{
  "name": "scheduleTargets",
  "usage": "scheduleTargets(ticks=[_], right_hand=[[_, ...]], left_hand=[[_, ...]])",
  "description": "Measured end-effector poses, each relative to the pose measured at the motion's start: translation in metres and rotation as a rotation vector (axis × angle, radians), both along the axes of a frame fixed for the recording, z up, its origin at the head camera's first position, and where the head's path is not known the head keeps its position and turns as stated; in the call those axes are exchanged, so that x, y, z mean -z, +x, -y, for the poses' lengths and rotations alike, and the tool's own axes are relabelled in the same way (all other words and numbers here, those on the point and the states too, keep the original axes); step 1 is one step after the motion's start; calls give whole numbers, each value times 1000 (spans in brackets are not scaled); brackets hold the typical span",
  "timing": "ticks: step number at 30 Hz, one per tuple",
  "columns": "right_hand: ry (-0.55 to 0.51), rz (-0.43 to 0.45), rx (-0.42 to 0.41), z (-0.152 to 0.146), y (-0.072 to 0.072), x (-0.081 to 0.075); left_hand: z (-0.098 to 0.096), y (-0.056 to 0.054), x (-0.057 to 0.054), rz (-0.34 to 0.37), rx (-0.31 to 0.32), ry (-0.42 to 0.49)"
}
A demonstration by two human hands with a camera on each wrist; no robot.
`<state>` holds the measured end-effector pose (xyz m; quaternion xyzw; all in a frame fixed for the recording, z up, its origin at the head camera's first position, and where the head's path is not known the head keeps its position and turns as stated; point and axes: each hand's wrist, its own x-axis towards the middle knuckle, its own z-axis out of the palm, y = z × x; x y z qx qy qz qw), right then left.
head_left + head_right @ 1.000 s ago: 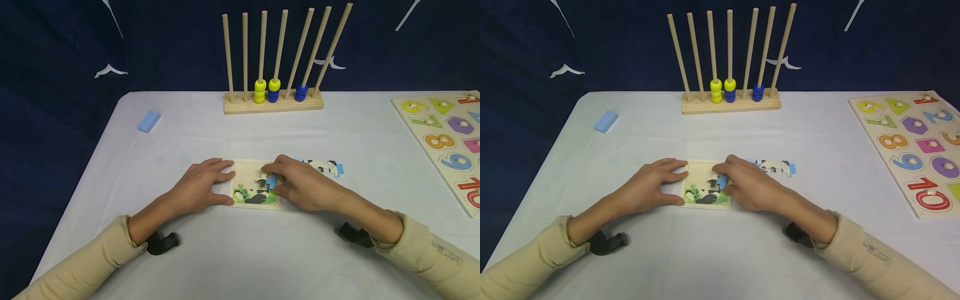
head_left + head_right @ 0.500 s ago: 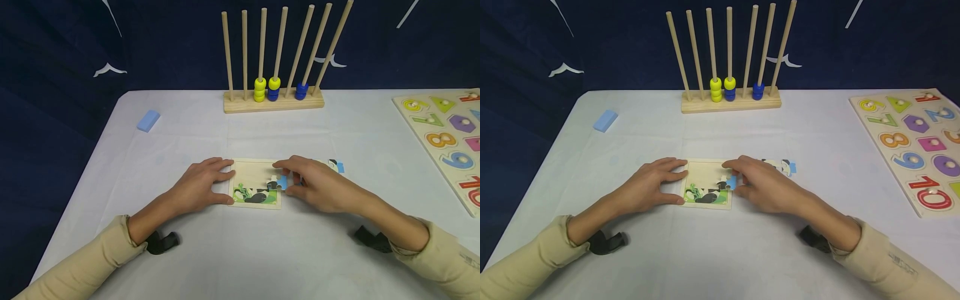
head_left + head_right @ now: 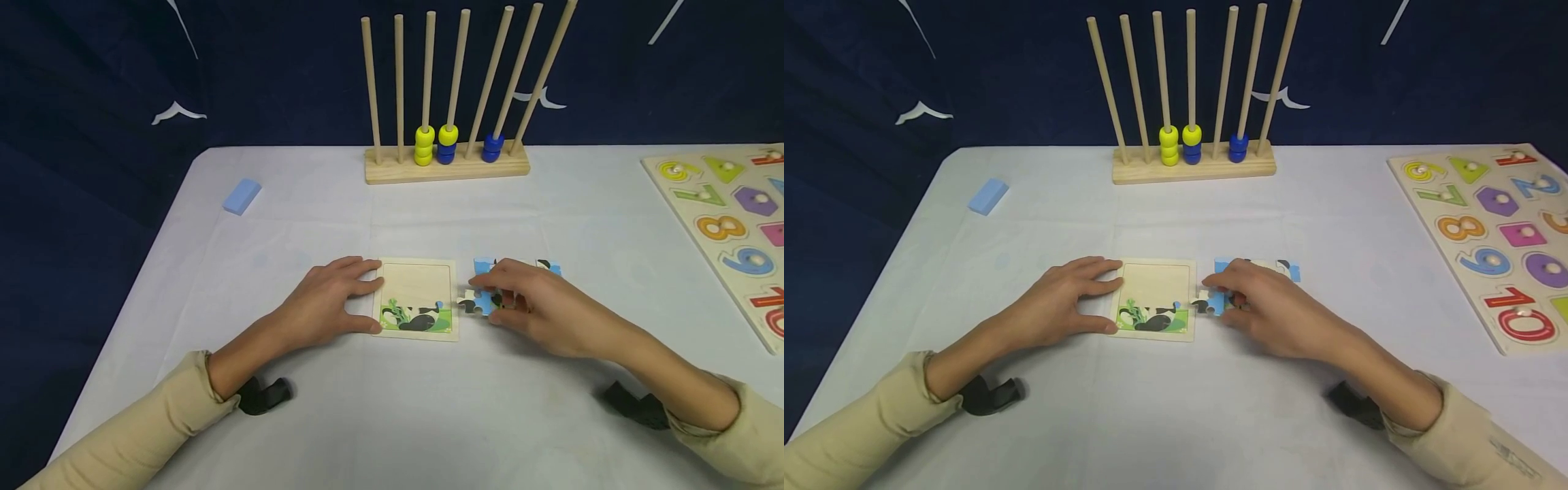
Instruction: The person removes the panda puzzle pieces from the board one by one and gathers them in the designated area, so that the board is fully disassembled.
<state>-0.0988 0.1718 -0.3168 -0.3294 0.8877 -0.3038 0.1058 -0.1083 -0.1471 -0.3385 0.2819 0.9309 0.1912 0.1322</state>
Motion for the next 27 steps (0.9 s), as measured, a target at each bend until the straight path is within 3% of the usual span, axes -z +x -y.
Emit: scheduleTargets(ticks=[8, 19, 27], right_hand=[[-27, -10, 37, -18, 5, 3], [-65, -113, 57, -38, 8, 11], [-22, -125, 84, -54, 10, 9]], left_hand=[[0, 0, 0, -3, 3, -5], [0, 0, 0, -2, -1, -5], [0, 0, 0, -5, 0, -1]])
